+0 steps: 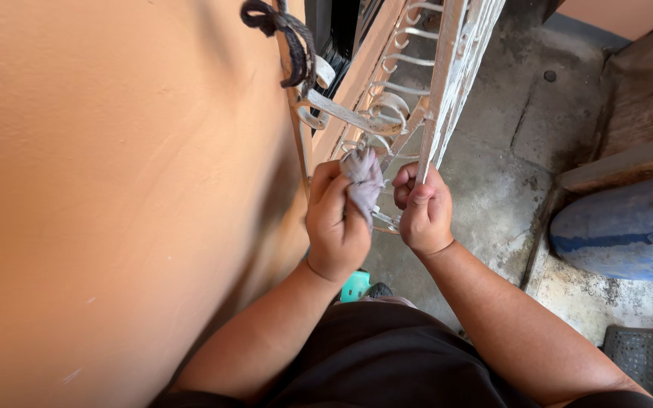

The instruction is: The person cleans a white decorative metal gate using a cloth, wiping the bars and curved sections by hand.

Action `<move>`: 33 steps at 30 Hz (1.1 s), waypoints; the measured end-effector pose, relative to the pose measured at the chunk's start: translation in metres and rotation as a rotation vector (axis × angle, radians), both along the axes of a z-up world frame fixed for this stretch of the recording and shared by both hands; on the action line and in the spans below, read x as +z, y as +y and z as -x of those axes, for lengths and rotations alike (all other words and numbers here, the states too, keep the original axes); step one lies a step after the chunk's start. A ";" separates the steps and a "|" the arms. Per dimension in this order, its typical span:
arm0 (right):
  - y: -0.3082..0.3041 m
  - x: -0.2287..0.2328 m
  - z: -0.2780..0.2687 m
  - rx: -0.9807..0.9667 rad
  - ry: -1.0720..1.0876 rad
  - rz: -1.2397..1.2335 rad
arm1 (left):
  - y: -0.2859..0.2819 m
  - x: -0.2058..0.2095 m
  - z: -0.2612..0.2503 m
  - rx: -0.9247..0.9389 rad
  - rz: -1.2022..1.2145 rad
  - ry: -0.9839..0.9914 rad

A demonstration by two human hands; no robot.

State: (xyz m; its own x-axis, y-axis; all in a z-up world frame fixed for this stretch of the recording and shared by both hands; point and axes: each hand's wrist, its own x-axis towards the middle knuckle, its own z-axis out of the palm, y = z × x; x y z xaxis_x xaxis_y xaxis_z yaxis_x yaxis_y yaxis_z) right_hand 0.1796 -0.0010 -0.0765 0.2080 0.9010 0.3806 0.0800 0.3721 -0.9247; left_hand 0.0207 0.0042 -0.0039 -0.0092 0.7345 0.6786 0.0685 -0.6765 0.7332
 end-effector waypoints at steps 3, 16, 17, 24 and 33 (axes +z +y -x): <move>-0.001 0.000 -0.001 0.029 0.000 -0.016 | 0.005 0.020 0.001 0.047 0.027 0.191; -0.004 0.000 -0.004 0.025 -0.035 0.015 | -0.002 0.033 0.023 0.253 -0.128 0.698; -0.003 -0.001 -0.003 0.030 -0.019 0.007 | 0.000 0.031 0.023 0.222 -0.138 0.690; -0.001 -0.002 -0.002 0.004 -0.037 -0.004 | 0.024 0.032 0.020 0.028 -0.082 0.593; 0.000 -0.003 -0.003 0.019 -0.008 -0.017 | 0.005 0.011 0.036 0.037 -0.147 0.527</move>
State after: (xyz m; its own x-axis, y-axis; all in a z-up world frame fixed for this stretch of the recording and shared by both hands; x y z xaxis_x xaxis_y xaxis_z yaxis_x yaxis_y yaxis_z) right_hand 0.1826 -0.0008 -0.0792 0.1884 0.8979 0.3979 0.0801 0.3897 -0.9174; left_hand -0.0158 0.0093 0.0067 0.3356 0.6371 0.6939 0.4269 -0.7595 0.4909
